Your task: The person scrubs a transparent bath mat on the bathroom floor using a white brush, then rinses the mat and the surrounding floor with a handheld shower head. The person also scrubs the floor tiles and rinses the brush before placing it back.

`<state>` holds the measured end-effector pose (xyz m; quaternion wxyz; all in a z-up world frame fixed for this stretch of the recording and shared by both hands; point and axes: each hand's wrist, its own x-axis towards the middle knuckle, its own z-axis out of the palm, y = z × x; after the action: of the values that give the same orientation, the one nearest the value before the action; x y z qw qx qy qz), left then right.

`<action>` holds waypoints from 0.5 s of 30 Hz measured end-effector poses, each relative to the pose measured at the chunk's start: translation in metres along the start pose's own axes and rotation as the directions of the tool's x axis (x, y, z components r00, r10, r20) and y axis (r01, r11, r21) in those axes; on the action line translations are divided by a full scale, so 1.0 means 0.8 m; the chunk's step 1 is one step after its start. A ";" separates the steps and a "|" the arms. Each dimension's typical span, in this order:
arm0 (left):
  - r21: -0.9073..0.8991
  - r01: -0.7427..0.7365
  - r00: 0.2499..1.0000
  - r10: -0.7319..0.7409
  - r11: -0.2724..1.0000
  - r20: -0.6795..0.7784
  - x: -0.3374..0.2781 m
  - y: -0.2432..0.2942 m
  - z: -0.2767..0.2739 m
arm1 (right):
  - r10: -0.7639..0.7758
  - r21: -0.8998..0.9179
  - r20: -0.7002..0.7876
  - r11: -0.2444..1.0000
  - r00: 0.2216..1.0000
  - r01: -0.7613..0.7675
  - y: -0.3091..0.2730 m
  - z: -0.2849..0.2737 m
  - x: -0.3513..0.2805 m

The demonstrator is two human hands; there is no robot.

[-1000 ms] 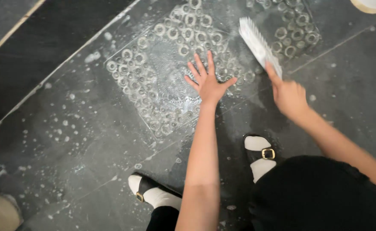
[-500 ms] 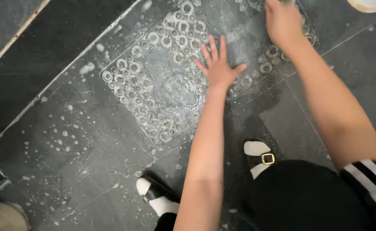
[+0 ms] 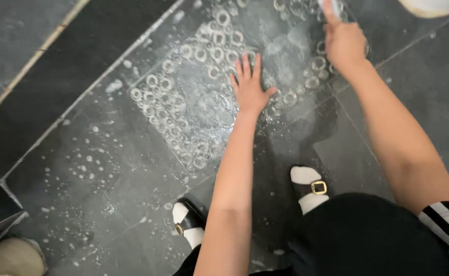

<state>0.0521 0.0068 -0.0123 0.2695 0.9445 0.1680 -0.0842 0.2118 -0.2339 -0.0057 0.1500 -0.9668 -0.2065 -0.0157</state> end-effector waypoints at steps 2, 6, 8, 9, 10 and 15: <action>-0.078 -0.054 0.968 0.033 0.996 -0.248 0.000 -0.035 0.011 | -0.083 -0.057 0.028 0.995 0.996 0.085 -0.024 0.000 0.027; -0.186 0.147 0.795 -0.228 0.971 -0.562 -0.052 -0.092 -0.033 | -0.078 0.106 0.010 0.991 0.997 0.076 -0.059 -0.041 -0.028; -0.418 0.487 0.559 -0.641 0.767 -0.526 -0.080 -0.123 -0.044 | -0.080 0.185 0.057 0.980 0.995 0.069 -0.086 -0.083 -0.065; -0.421 0.512 0.530 -0.661 0.749 -0.532 -0.090 -0.142 -0.041 | -0.111 0.201 0.074 0.975 0.991 0.094 -0.098 -0.085 -0.077; -0.406 0.620 0.478 -0.733 0.672 -0.484 -0.094 -0.158 -0.037 | -0.097 0.230 0.081 0.970 0.992 0.076 -0.106 -0.091 -0.091; -0.385 0.795 0.337 -0.869 0.469 -0.362 -0.107 -0.189 -0.043 | -0.071 0.375 0.129 0.927 0.989 0.018 -0.168 -0.122 -0.115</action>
<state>-0.0800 0.1227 -0.0347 0.1979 0.6873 0.6966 0.0564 0.0764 -0.1824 0.1168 0.3153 -0.9145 -0.2377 0.0882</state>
